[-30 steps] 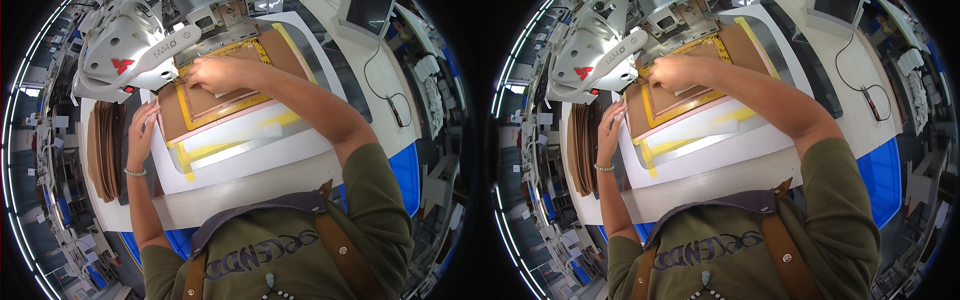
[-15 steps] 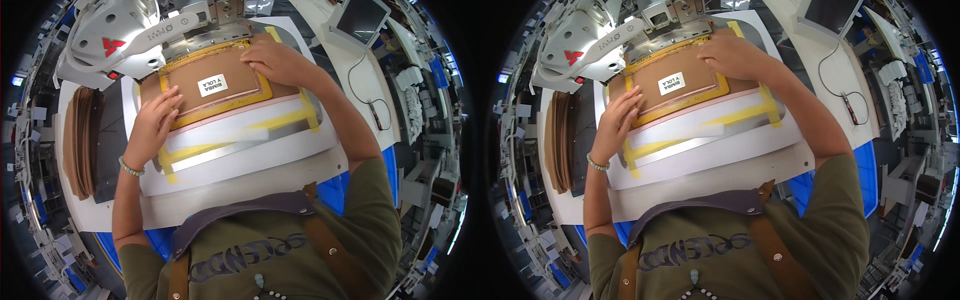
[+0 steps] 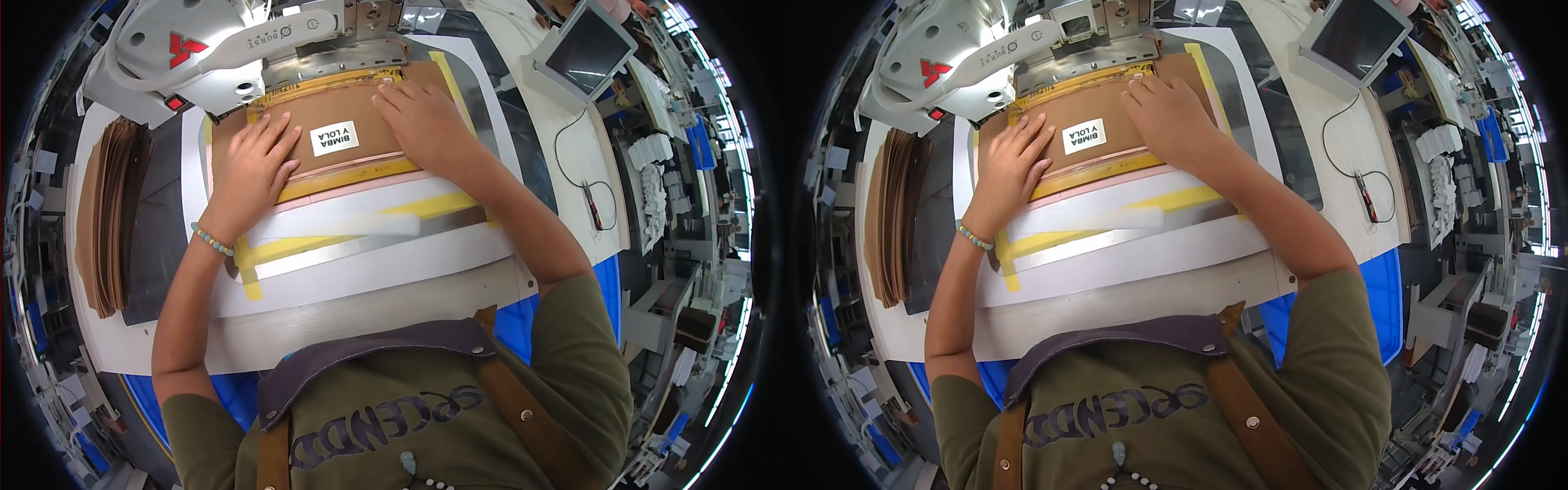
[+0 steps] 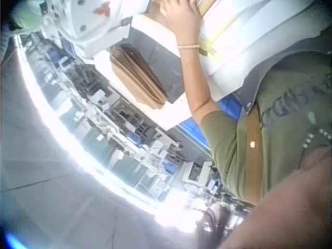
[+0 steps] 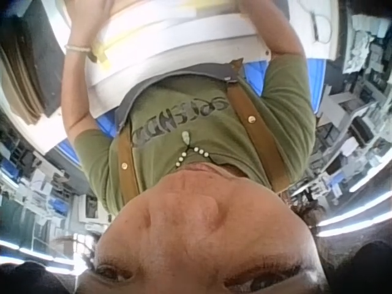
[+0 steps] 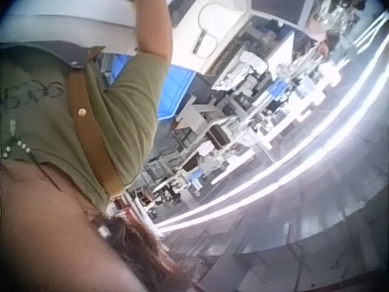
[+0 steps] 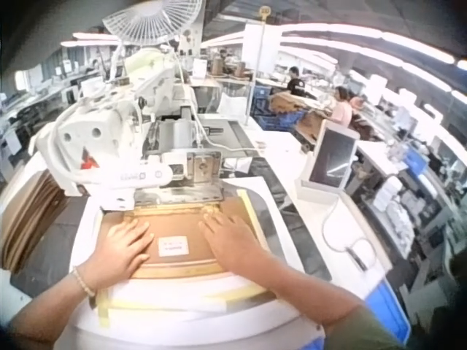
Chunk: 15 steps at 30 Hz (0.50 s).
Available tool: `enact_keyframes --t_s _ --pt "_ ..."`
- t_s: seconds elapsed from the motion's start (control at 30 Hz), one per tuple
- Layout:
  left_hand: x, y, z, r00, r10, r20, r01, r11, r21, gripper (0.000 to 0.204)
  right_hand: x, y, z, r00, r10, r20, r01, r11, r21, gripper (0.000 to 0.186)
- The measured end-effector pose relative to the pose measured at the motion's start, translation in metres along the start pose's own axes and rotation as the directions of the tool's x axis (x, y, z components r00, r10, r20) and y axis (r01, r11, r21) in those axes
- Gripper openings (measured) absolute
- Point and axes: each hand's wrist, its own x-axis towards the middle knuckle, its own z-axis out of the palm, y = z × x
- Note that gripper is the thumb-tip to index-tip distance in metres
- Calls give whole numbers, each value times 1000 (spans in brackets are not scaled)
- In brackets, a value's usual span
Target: Sewing a leather patch or logo label onto a leather piece using an industrial sewing machine.
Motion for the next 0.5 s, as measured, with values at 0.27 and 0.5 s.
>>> enact_keyframes --t_s 0.27,0.5 --pt "2 0 -5 1000 12 1 -12 1000 -19 49 5 -7 -6 1000 7 10 -6 993 -121 35" --pt "0 -5 -4 999 36 -26 -35 999 10 51 8 -8 -3 1000 -9 -24 5 985 -175 40"
